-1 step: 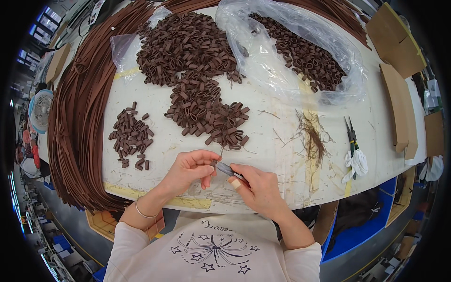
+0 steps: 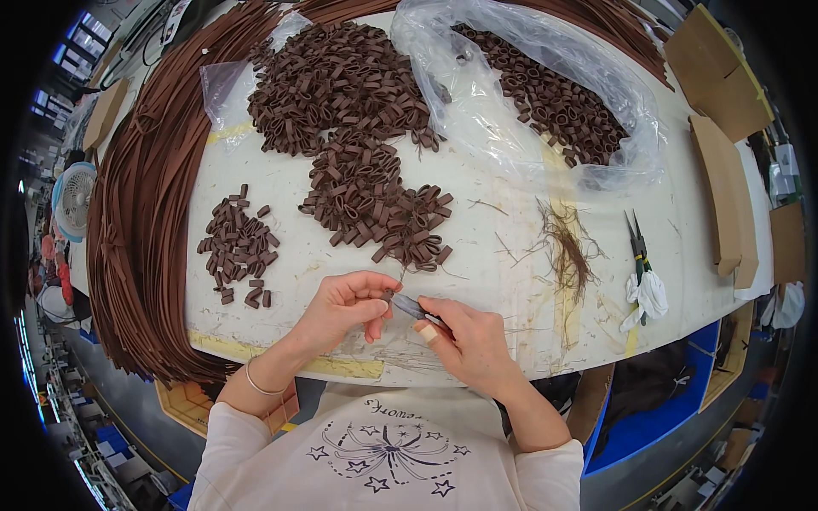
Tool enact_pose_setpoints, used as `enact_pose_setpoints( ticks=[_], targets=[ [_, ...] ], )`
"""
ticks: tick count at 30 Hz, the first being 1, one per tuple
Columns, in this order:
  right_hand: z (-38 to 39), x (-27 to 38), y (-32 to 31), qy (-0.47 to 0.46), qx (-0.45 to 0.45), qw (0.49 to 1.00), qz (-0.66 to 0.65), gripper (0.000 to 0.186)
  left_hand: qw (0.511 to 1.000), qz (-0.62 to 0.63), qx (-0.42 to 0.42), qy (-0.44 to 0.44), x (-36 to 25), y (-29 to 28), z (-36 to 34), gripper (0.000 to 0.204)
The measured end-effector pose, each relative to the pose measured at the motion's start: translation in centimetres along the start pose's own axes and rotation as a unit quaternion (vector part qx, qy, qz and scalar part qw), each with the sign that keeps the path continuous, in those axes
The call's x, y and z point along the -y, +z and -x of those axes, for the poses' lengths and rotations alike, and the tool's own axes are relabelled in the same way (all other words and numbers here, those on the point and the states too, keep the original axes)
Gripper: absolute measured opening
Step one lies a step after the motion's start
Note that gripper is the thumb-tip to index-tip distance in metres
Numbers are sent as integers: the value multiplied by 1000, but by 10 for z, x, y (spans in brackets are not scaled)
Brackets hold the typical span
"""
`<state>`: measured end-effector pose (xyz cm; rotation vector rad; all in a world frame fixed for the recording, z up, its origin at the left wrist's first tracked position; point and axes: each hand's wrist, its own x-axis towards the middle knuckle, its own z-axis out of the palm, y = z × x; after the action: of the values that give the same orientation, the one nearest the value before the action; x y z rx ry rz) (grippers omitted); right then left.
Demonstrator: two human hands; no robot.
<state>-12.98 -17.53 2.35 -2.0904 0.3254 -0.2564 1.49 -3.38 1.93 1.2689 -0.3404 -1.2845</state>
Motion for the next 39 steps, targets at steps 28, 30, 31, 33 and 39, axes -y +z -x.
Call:
enact_pose_setpoints(
  ticks=[28,30,31,33,39],
  targets=[
    [2,-2,-1,-92,-31,992,81,24,998,-58,-2,-17,-11,14,4,21],
    [2,-3,-2,-108,-35,989,99,24,997,-72,-2,-20,-13,17,4,21],
    [2,-4,-2,-115,-39,987,101,23,997,-75,7,-25,-13,17,3,23],
    [3,-6,-2,-84,-43,994,63,23,996,-80,24,-35,-12,15,2,27],
    [6,-1,-18,189,67,944,-261,24,990,-130,56,24,-9,6,1,52]
  ],
)
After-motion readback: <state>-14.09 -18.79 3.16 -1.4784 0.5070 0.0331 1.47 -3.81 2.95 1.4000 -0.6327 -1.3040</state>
